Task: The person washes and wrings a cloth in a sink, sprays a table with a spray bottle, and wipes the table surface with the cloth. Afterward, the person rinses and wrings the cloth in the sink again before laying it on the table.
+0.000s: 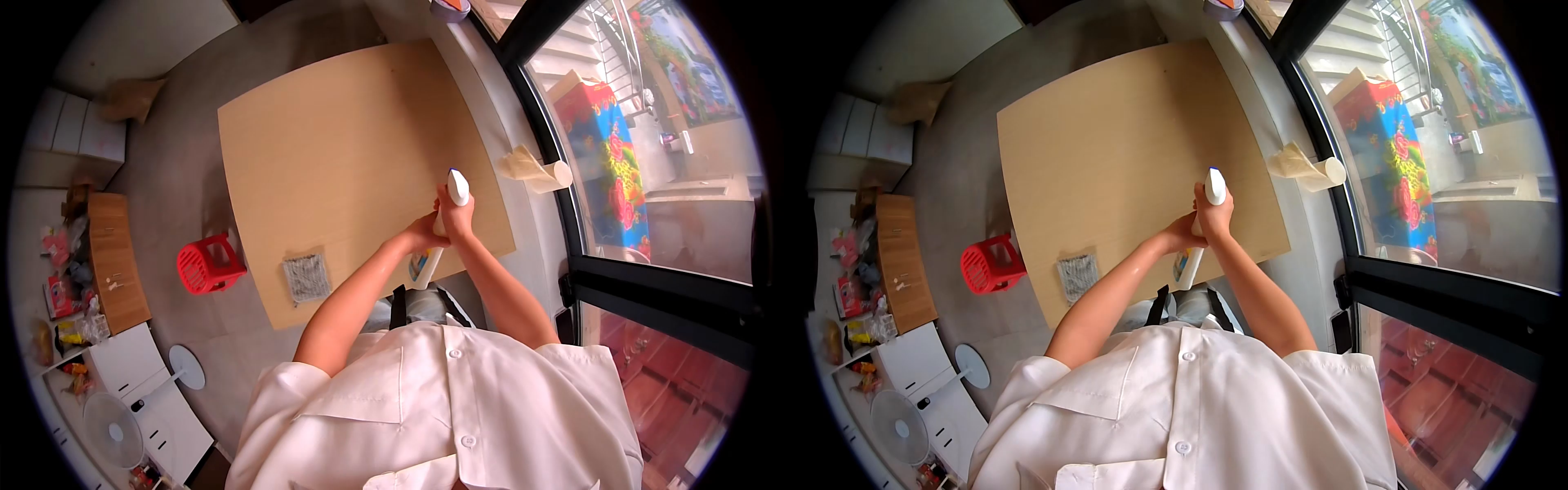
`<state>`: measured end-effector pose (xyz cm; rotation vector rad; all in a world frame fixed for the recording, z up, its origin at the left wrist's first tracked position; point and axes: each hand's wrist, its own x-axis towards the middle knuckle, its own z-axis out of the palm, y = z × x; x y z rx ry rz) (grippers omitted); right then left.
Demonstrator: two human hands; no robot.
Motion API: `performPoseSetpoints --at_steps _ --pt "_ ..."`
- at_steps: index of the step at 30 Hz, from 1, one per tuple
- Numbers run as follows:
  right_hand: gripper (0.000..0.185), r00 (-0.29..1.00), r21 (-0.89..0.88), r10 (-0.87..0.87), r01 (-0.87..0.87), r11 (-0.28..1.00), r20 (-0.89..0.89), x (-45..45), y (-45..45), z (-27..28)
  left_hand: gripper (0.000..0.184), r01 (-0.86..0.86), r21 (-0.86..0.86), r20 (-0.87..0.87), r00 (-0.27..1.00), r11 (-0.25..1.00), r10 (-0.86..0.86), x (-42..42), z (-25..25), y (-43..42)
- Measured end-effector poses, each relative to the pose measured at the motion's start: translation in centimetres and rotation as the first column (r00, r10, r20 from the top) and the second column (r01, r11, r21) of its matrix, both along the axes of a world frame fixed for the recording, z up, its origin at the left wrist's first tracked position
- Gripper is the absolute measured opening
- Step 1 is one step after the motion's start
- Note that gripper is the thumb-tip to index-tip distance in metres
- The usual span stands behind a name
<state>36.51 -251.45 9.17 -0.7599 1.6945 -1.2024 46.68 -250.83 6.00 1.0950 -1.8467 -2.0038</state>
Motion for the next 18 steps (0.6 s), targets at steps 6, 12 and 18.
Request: performPoseSetpoints --at_steps 6,12,18 --pt "0.025 0.961 -0.083 0.194 -0.181 0.98 0.195 0.8 -0.1 -1.1 0.073 -0.185 0.04 0.072 0.981 0.982 0.182 0.9 -1.7 1.6" --pt "0.026 0.885 -0.038 0.465 -0.465 0.884 -0.017 7.2 -0.5 -2.3 0.073 -0.418 -0.077 0.098 0.9 0.905 0.424 6.5 -1.6 4.1" --pt "0.017 0.835 0.056 0.546 -0.543 0.838 -0.07 15.2 1.3 -1.8 0.072 -0.498 -0.026 0.056 0.865 0.867 0.498 13.5 0.4 6.7"
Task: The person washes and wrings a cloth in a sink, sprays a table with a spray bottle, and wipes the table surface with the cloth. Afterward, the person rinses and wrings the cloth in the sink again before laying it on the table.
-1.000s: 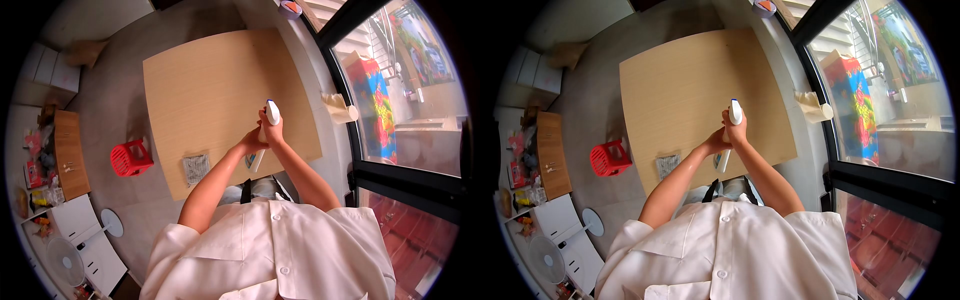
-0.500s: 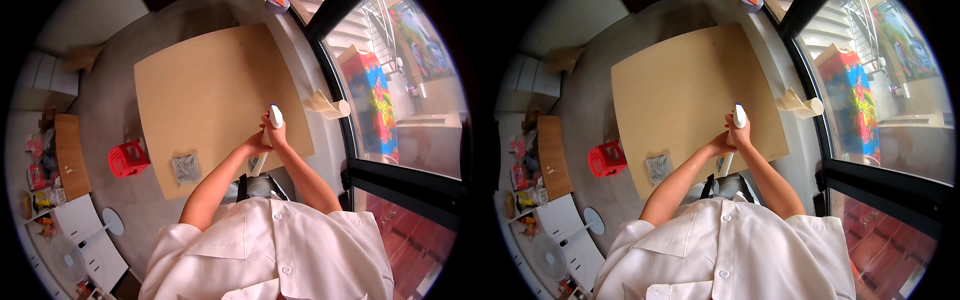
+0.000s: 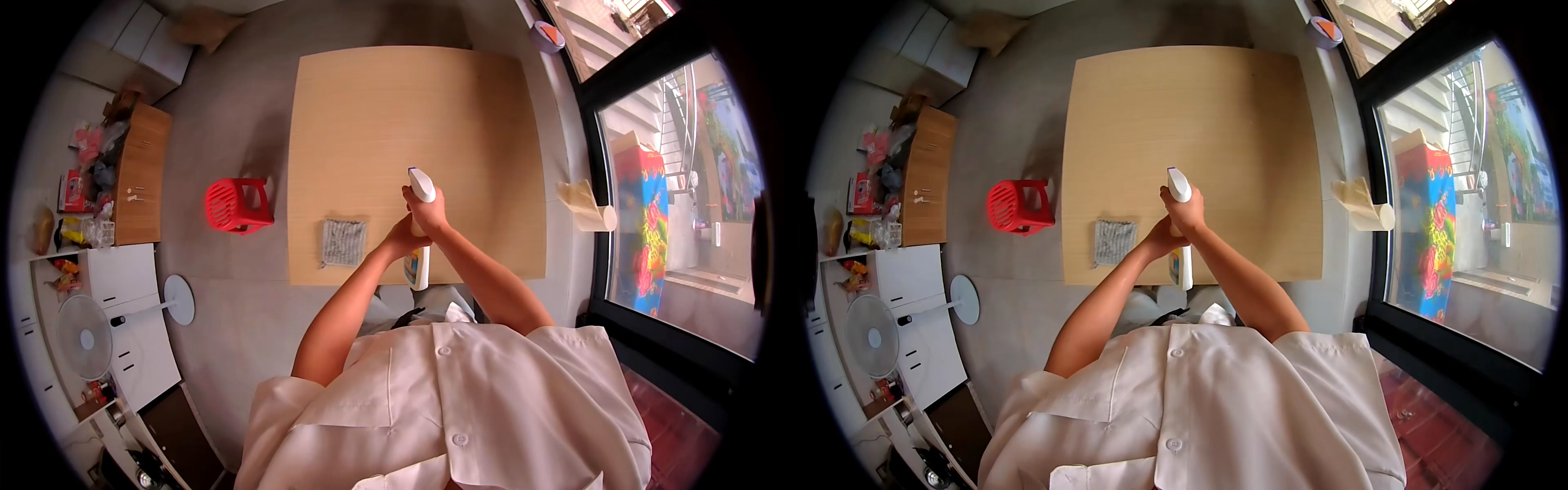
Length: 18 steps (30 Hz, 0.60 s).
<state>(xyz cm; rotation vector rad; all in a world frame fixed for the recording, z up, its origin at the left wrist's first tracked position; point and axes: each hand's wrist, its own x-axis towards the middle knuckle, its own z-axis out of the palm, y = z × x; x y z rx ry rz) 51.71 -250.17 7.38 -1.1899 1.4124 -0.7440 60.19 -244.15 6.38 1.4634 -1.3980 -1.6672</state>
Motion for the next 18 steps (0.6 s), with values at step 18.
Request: performPoseSetpoints --at_steps 18 --pt "0.021 0.993 0.001 -0.116 0.116 0.993 0.031 12.8 10.8 -1.0 0.072 0.123 0.057 0.035 0.992 0.991 -0.125 13.5 -1.0 9.6"
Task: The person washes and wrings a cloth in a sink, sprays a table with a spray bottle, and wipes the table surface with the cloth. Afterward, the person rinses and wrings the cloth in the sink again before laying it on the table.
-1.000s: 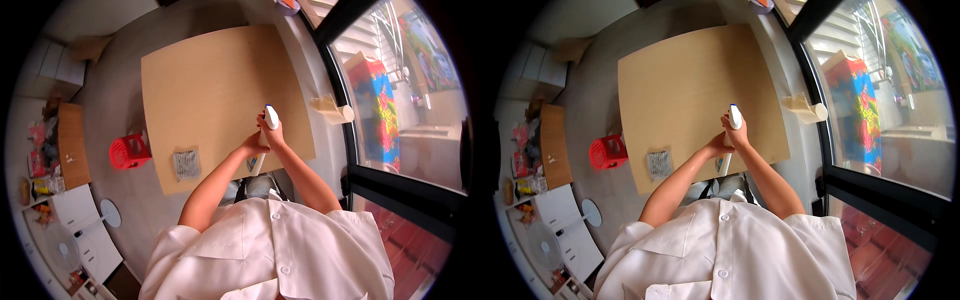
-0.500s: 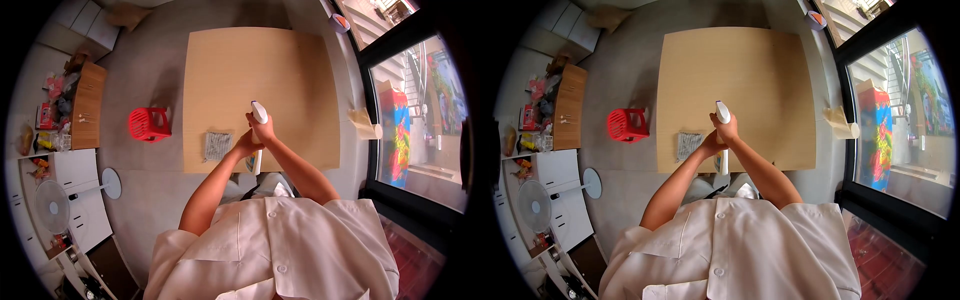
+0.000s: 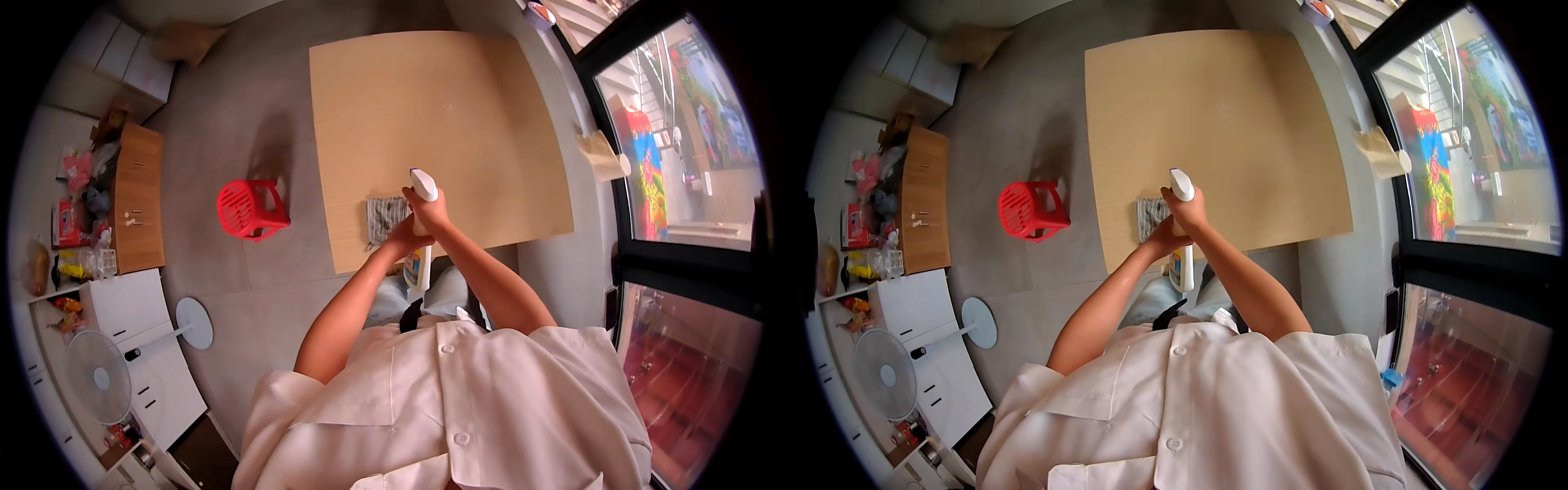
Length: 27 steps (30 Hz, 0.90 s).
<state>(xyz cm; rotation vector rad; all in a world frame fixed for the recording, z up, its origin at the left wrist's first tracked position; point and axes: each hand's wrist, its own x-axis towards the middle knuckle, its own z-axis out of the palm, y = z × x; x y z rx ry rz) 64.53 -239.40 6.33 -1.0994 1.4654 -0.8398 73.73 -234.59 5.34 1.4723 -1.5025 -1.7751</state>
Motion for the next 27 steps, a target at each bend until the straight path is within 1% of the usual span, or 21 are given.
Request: performPoseSetpoints --at_steps 2,3,5,6,7,8,9,10,11,13,15,16,17,18,19,20,21,23,25,27 --pt "0.023 0.989 0.025 -0.06 0.058 0.998 0.133 -0.9 1.2 0.7 0.072 0.026 0.002 0.009 1.0 1.0 -0.026 -0.3 -0.2 0.7" --pt "0.023 0.989 0.025 -0.077 0.075 0.997 0.129 -1.5 1.6 0.9 0.072 0.038 0.002 0.018 0.999 0.999 -0.038 -0.7 -0.2 0.9" --pt "0.018 0.966 0.006 -0.131 0.133 0.991 0.225 -2.9 2.7 1.2 0.074 0.084 0.006 0.016 0.996 0.996 -0.084 -1.8 -0.4 1.3" --pt "0.018 0.965 0.011 -0.145 0.147 0.989 0.219 -4.0 3.0 0.4 0.075 0.112 0.008 0.021 0.994 0.994 -0.112 -2.5 -0.5 1.6" --pt "0.021 0.986 -0.033 -0.139 0.142 0.989 0.092 -5.1 3.3 -0.7 0.075 0.123 0.013 0.018 0.992 0.992 -0.123 -3.4 -0.1 2.0" --pt "0.025 0.991 -0.075 -0.134 0.131 0.989 -0.032 -5.9 3.6 -1.9 0.075 0.113 0.058 -0.027 0.993 0.992 -0.112 -4.3 0.3 2.4" --pt "0.025 0.989 -0.071 -0.145 0.143 0.987 -0.029 -6.6 3.9 -1.4 0.075 0.107 0.102 -0.071 0.992 0.989 -0.1 -5.4 0.2 2.8" --pt "0.024 0.982 -0.01 -0.153 0.153 0.988 -0.107 -7.6 4.2 -1.0 0.075 0.116 0.019 -0.108 0.988 0.993 -0.113 -6.8 0.0 3.0" --pt "0.024 0.97 0.052 -0.156 0.168 0.984 -0.185 -8.6 4.4 -0.5 0.075 0.129 0.022 -0.107 0.986 0.991 -0.126 -7.9 -0.1 3.2" --pt "0.024 0.963 0.066 -0.18 0.197 0.978 -0.2 -11.1 5.3 -1.1 0.073 0.164 -0.017 -0.09 0.982 0.986 -0.165 -10.5 -0.3 3.8" --pt "0.025 0.957 0.08 -0.192 0.213 0.974 -0.216 -13.8 6.0 -1.0 0.073 0.163 -0.029 -0.094 0.982 0.986 -0.165 -13.4 -0.9 4.7" --pt "0.025 0.962 0.138 -0.174 0.205 0.969 -0.209 -15.3 6.5 -0.8 0.073 0.156 -0.045 -0.094 0.983 0.987 -0.16 -14.7 -1.5 5.2" --pt "0.026 0.967 0.192 -0.159 0.198 0.961 -0.2 -16.7 6.9 -0.5 0.073 0.165 -0.043 -0.093 0.981 0.985 -0.169 -15.9 -2.1 5.5" --pt "0.026 0.965 0.193 -0.168 0.207 0.959 -0.2 -18.2 7.1 -1.1 0.073 0.171 0.001 -0.099 0.981 0.985 -0.17 -17.3 -2.8 5.8" --pt "0.028 0.973 0.107 -0.166 0.184 0.977 -0.162 -20.7 8.0 -2.0 0.072 0.188 0.052 -0.112 0.977 0.981 -0.181 -19.8 -3.1 6.6" --pt "0.029 0.981 0.011 -0.151 0.153 0.988 -0.121 -22.8 8.6 -2.9 0.072 0.199 0.053 -0.114 0.975 0.979 -0.192 -21.6 -3.5 7.3" --pt "0.029 0.981 0.009 -0.151 0.154 0.988 -0.121 -22.9 8.8 -2.9 0.071 0.198 0.072 -0.122 0.975 0.978 -0.188 -21.7 -3.6 7.6" --pt "0.03 0.949 0.166 -0.146 0.198 0.966 -0.28 -27.1 9.2 -2.2 0.071 0.229 0.063 -0.131 0.967 0.971 -0.219 -26.0 -3.1 7.5" --pt "0.031 0.952 0.157 -0.162 0.207 0.966 -0.261 -29.3 9.3 -1.5 0.07 0.226 0.052 -0.156 0.964 0.973 -0.215 -28.7 -2.0 7.9" --pt "0.031 0.928 0.224 -0.143 0.229 0.947 -0.345 -31.2 9.4 -1.0 0.071 0.228 0.069 -0.168 0.962 0.971 -0.214 -30.6 -1.7 8.0"
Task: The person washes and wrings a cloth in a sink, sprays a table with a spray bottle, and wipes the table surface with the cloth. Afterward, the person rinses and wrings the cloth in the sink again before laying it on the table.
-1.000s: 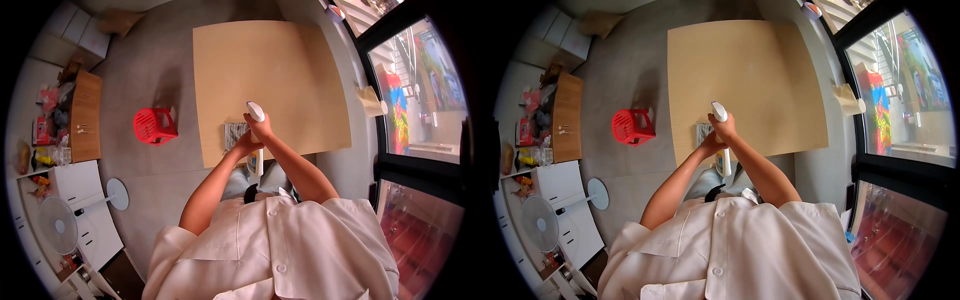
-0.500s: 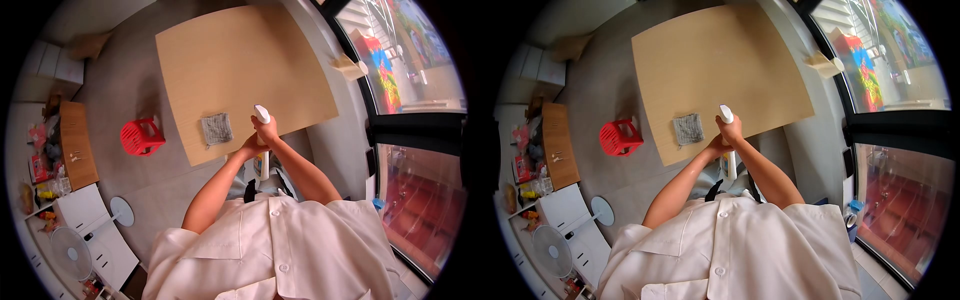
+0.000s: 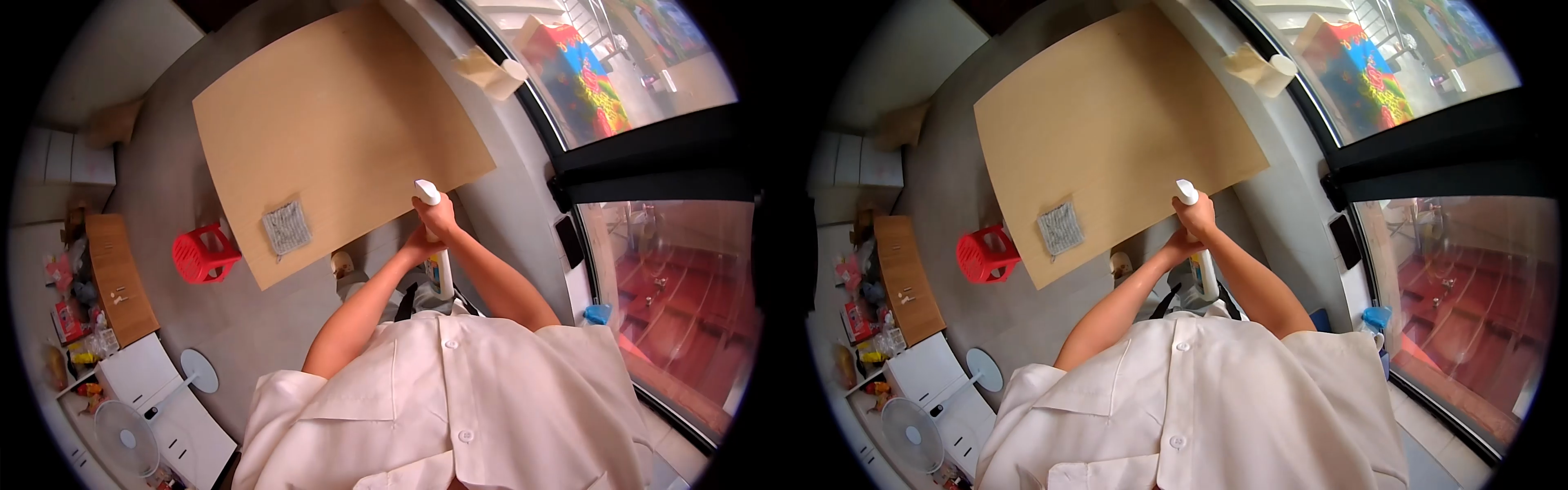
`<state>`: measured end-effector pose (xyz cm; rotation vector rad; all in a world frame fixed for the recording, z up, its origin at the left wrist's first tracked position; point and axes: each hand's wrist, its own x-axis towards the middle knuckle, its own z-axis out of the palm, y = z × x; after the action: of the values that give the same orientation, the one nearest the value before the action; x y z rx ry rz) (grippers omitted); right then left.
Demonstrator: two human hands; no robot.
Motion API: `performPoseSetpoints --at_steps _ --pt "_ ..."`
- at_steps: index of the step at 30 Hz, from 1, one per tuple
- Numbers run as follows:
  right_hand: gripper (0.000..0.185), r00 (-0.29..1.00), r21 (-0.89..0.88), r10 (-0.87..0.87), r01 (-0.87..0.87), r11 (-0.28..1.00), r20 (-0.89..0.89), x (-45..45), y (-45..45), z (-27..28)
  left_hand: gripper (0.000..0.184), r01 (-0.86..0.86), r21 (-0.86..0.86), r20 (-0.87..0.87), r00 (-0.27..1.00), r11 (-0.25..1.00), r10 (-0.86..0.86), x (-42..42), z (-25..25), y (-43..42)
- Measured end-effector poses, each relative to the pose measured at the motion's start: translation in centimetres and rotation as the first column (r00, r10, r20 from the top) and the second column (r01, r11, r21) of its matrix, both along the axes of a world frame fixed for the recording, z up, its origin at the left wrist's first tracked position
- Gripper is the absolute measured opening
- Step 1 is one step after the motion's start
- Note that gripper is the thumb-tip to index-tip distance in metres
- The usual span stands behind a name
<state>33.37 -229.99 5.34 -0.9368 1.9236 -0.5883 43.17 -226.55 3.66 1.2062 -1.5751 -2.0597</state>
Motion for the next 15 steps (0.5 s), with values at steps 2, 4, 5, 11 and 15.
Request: performPoseSetpoints --at_steps 2,4,5,11,15 --pt "0.031 1.0 -0.026 -0.027 0.027 0.999 0.014 -2.9 0.1 1.0 0.074 0.076 -0.052 -0.022 0.997 0.996 -0.077 -2.9 0.1 -0.5" --pt "0.03 0.999 -0.037 -0.038 0.039 0.999 0.032 -4.0 0.4 1.2 0.075 0.079 -0.059 -0.006 0.997 0.995 -0.079 -4.1 -0.9 -0.6" --pt "0.029 0.994 -0.117 -0.029 0.042 0.992 0.103 -4.7 0.5 1.4 0.076 0.073 -0.064 0.014 0.997 0.995 -0.072 -4.9 -1.3 -0.6" --pt "0.03 0.945 -0.351 0.034 0.088 0.932 0.325 -6.8 -0.7 1.5 0.081 0.036 -0.154 0.015 0.999 0.987 -0.034 -6.2 -0.3 -3.0" --pt "0.032 0.974 -0.283 0.003 0.063 0.957 0.225 -7.1 -2.2 2.2 0.082 0.044 -0.236 0.041 0.999 0.971 -0.035 -7.1 0.2 -4.3"
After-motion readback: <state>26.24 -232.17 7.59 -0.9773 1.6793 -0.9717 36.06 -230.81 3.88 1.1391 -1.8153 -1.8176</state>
